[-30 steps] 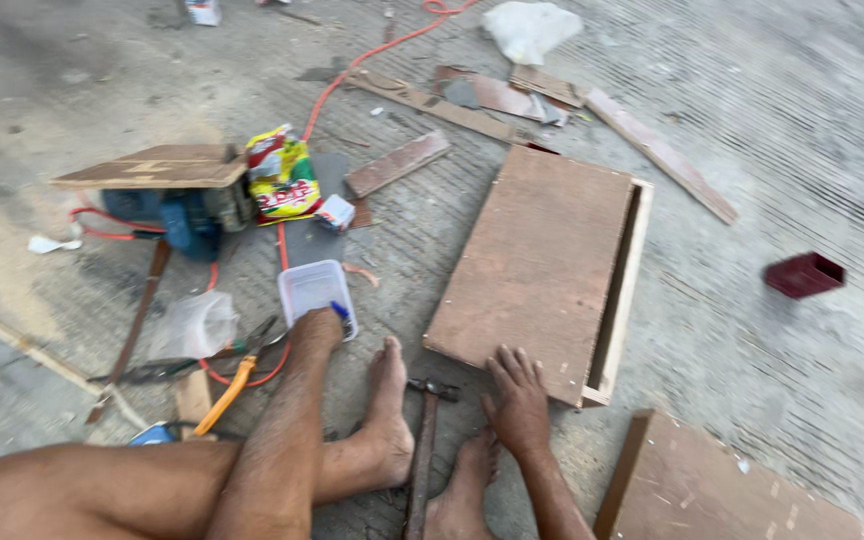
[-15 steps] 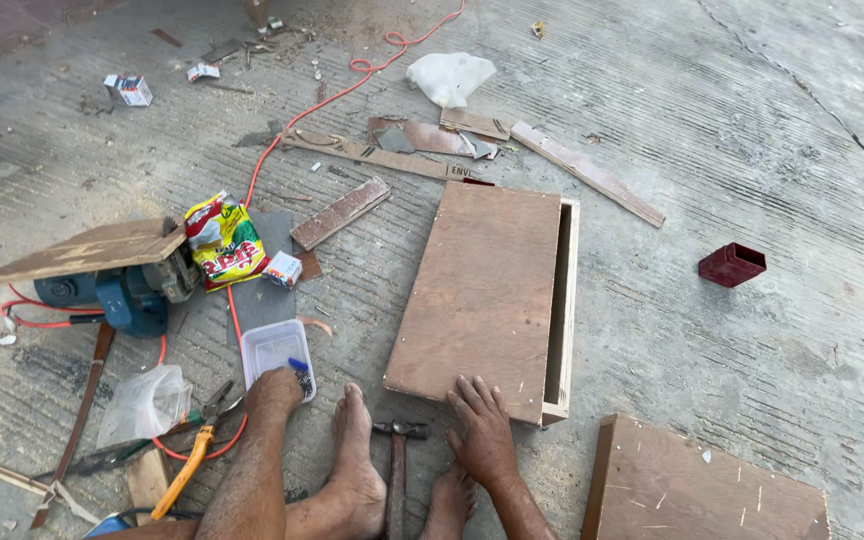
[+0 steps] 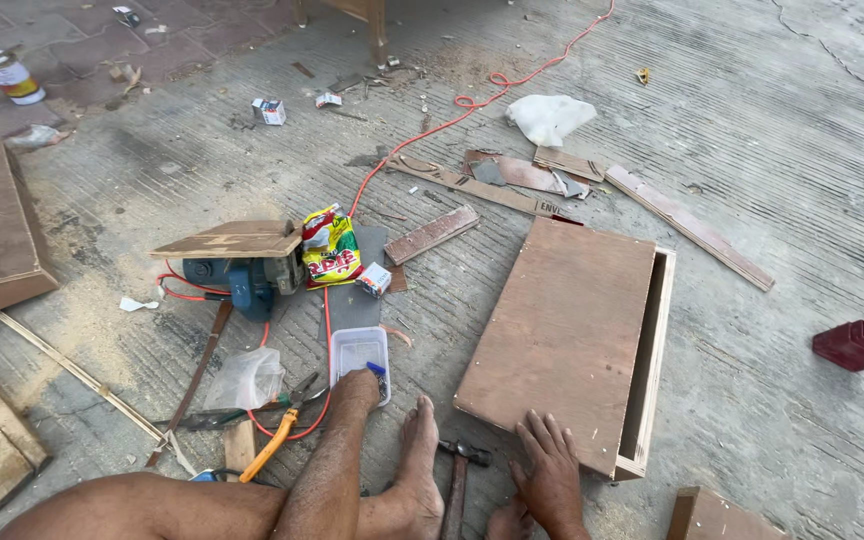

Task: The person sits on the floor and uses a hammer to drive nails into a wooden box frame, securing a plywood panel to the structure. The person repeatedly picks up nails, positions them, and hammers them into place while adjusting the panel.

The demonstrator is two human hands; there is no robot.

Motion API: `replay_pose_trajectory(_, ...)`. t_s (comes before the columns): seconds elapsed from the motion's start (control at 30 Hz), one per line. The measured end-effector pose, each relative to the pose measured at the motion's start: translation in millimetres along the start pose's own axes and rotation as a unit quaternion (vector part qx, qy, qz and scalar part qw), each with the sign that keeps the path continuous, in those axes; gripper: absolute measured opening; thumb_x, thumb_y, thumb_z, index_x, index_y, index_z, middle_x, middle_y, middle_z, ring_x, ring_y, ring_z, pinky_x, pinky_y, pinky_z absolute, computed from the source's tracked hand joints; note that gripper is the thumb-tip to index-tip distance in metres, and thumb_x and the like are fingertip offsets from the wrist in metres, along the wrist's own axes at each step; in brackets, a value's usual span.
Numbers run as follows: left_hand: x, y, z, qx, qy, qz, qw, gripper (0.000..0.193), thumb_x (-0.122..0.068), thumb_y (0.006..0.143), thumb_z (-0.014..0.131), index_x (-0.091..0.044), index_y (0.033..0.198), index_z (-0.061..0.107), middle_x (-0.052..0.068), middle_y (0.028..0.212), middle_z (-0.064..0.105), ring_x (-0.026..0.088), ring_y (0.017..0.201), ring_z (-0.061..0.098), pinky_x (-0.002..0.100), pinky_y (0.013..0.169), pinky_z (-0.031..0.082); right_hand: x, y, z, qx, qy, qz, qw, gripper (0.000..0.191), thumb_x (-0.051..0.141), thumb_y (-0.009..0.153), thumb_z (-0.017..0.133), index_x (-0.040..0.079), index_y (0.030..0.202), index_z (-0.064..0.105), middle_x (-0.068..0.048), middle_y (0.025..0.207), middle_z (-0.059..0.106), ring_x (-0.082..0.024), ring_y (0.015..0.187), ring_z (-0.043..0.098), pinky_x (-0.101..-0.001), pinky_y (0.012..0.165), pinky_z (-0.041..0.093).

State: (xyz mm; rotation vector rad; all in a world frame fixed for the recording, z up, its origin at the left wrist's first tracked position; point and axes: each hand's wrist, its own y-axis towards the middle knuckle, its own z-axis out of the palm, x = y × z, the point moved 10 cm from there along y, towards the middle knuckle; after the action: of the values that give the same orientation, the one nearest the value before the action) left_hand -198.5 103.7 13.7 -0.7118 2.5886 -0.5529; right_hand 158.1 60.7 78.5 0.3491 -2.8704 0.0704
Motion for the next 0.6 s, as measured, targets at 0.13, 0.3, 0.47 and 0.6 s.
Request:
replay_pose_trajectory(0.13, -3.3, -11.4, -6.8, 0.009, -0.045, -0.02, 0.999, 0.03, -0.022, 0.091, 0.068, -0.011, 0.118, 0.075, 0.013, 0.128, 0.07, 0.032, 0.12, 0.068, 0.045, 0.102, 0.055, -8.2, 3.9, 3.4, -0.014, -0.013, 0.002, 1.0, 0.076, 0.033, 0.077, 0.083, 0.026, 0.146, 0.055, 0.002, 0.159, 0.04, -0.023, 0.151, 0.029, -0.0475, 0.126, 0.021)
replay_pose_trajectory(0.3, 5.7, -24.6, -54.7, -0.184, -0.169, -0.003, 0.968, 0.024, -0.018, 0.091, 0.058, -0.004, 0.102, 0.075, 0.023, 0.108, 0.074, 0.042, 0.102, 0.071, 0.053, 0.091, 0.057, 15.2, 21.2, -2.4, -0.088, -0.061, -0.072, 0.992, 0.076, 0.041, 0.061, 0.089, 0.029, 0.132, 0.064, -0.001, 0.152, 0.053, -0.028, 0.148, 0.045, -0.0581, 0.12, 0.039)
replay_pose_trajectory(0.47, -50.5, -57.3, -57.5, -0.209, -0.304, 0.138, 0.919, 0.022, -0.028, 0.098, 0.063, -0.007, 0.103, 0.067, 0.023, 0.094, 0.071, 0.043, 0.091, 0.07, 0.053, 0.08, 0.056, 32.0, 54.3, 2.5, -0.023, -0.055, -0.066, 0.996, 0.062, 0.034, 0.071, 0.085, 0.022, 0.128, 0.068, -0.005, 0.142, 0.06, -0.027, 0.136, 0.053, -0.0511, 0.113, 0.043)
replay_pose_trajectory(0.6, -90.8, -99.1, 7.6, -0.053, -0.287, 0.229, 0.929, 0.024, -0.033, 0.086, 0.07, -0.019, 0.105, 0.076, 0.016, 0.104, 0.07, 0.038, 0.102, 0.067, 0.053, 0.093, 0.051, 58.2, 64.4, 4.8, -0.004, -0.011, -0.062, 0.998, 0.05, 0.028, 0.078, 0.081, 0.016, 0.126, 0.071, -0.009, 0.135, 0.066, -0.027, 0.127, 0.059, -0.0455, 0.107, 0.046)
